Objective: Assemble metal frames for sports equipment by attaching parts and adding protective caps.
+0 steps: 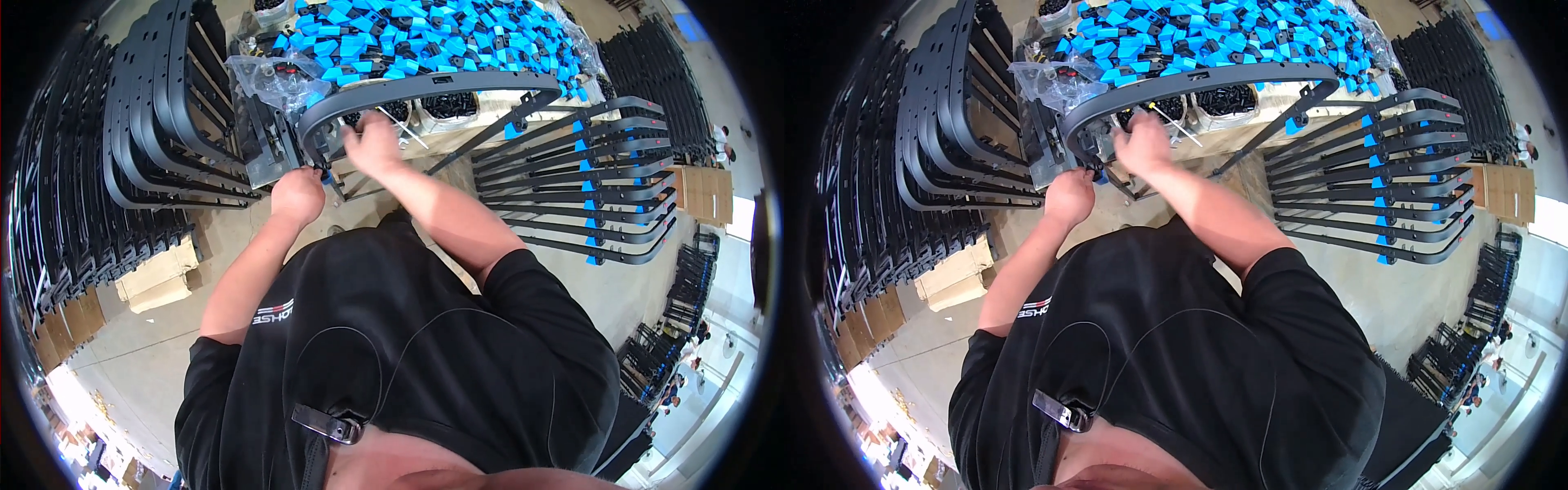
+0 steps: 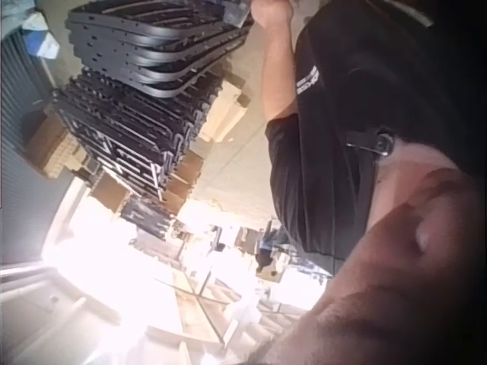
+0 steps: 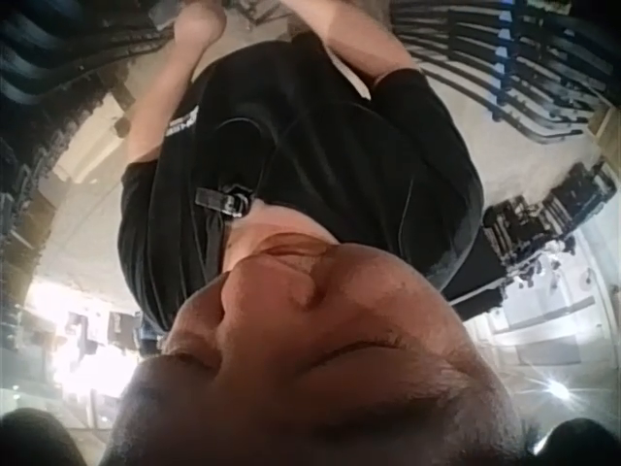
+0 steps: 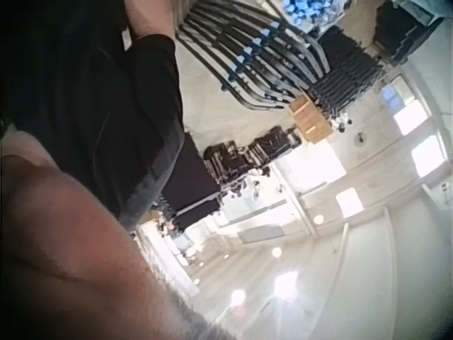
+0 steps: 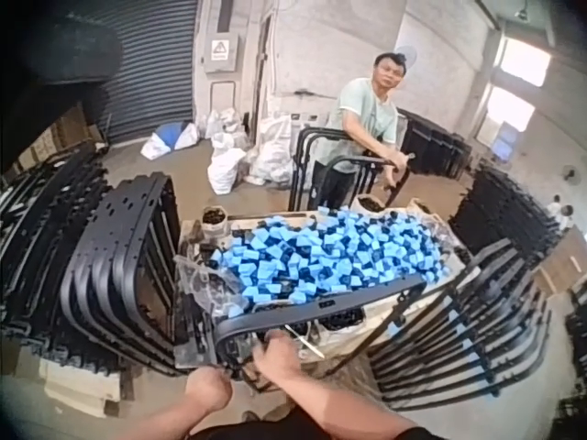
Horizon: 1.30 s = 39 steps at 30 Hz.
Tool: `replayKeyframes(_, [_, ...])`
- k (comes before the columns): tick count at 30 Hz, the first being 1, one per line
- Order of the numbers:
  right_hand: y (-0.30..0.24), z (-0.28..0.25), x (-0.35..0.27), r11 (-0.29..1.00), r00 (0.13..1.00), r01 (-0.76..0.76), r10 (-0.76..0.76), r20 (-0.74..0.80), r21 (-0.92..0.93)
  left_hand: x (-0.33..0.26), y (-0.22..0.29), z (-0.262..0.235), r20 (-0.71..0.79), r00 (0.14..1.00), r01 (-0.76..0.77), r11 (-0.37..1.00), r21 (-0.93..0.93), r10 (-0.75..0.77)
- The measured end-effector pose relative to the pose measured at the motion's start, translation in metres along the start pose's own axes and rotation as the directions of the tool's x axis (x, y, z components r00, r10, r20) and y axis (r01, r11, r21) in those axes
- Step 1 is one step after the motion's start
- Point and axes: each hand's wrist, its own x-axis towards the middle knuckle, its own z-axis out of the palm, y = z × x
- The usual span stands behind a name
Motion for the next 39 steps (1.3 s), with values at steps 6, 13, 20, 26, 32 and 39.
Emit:
replayKeyframes(6, [0.027, -0.031, 0.058, 0.78, 0.983, -0.018, 0.128, 0.131, -0.626, 0.001, 0.003, -0.002, 0.028, 1.0, 0.009, 1.0, 0.017, -0.009])
replayKeyframes(13, [0.015, -0.043, 0.06, 0.726, 0.927, -0.01, 0.265, 0.265, -0.688, -0.003, -0.003, 0.004, -0.012, 1.0, 0.011, 1.0, -0.026, -0.011])
replayKeyframes(20, [0.022, -0.058, 0.044, 0.831, 0.947, 0.107, 0.082, 0.312, -0.545, -0.007, -0.002, 0.006, -0.049, 0.999, 0.006, 0.995, -0.095, -0.01])
replayKeyframes(26, [0.003, -0.084, -0.014, 0.871, 0.775, -0.432, 0.226, 0.59, 0.234, -0.032, 0.001, -0.013, -0.048, 0.997, 0.044, 0.971, -0.234, -0.057])
replayKeyframes(32, [-0.04, -0.089, -0.072, 0.59, 0.328, -0.761, -0.007, 0.945, 0.269, -0.042, 0.001, 0.005, -0.082, 0.94, -0.143, 0.166, -0.976, 0.331])
replayKeyframes(39, [-0.028, -0.067, -0.089, 0.674, 0.461, -0.651, -0.014, 0.887, 0.349, -0.044, -0.028, 0.032, -0.255, 0.95, -0.261, 0.012, -0.965, 0.179])
